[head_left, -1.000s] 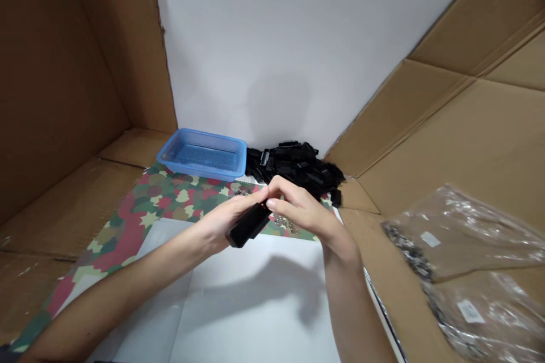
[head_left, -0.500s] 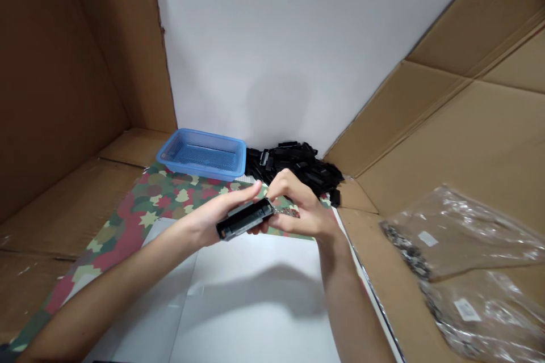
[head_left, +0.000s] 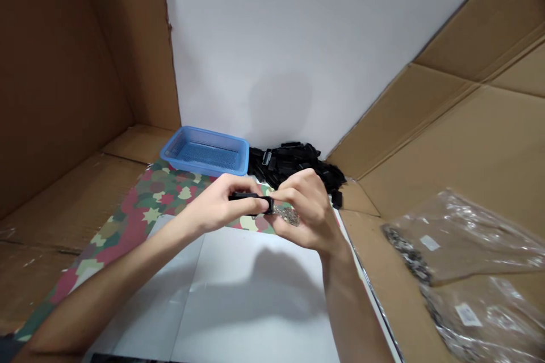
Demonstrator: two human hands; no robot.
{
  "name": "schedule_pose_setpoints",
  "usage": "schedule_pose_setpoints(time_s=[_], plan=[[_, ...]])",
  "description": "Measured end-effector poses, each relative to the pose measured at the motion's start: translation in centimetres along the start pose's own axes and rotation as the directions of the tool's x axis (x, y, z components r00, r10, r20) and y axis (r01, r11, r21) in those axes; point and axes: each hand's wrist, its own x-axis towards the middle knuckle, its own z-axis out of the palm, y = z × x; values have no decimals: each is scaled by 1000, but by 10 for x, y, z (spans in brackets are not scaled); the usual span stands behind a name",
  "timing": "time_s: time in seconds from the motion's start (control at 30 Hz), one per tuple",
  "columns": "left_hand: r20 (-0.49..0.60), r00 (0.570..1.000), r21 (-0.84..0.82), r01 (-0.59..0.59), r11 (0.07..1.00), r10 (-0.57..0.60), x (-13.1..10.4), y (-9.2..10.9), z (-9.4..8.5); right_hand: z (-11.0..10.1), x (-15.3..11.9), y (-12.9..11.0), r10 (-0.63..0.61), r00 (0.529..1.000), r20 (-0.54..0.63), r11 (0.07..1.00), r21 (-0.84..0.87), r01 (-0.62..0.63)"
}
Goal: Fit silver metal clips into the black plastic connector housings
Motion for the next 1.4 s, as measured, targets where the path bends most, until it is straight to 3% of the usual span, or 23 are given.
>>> schedule_pose_setpoints(time_s=[0.73,0.83,0.9,1.0,1.07,1.13,1.23,1.4], plan=[[-15,999,-34,43,999,-43,3,2,6,0,-2,-3,41,999,17,999,-6,-41],[-57,997,-58,41,997,-45,5,1,6,1,-1,4,125,990,63,984,117,-132],[-103,994,-59,35,998,-41,6,1,5,4,-1,11,273,947,168,898,308,-314],[-166,986,-20,10,1000,-14,8,0,1,9,0,20,438,805,400,584,554,-593],[-178,984,21,-12,1000,15,9,0,0,12,0,21,423,740,524,389,632,-670],[-173,984,51,-24,998,33,10,-2,0,15,0,20,388,716,581,273,669,-691],[-178,983,105,-36,994,54,11,-6,0,16,0,16,427,704,567,223,689,-690],[-228,965,263,-68,962,130,13,-14,1,17,1,16,517,680,520,253,665,-702]])
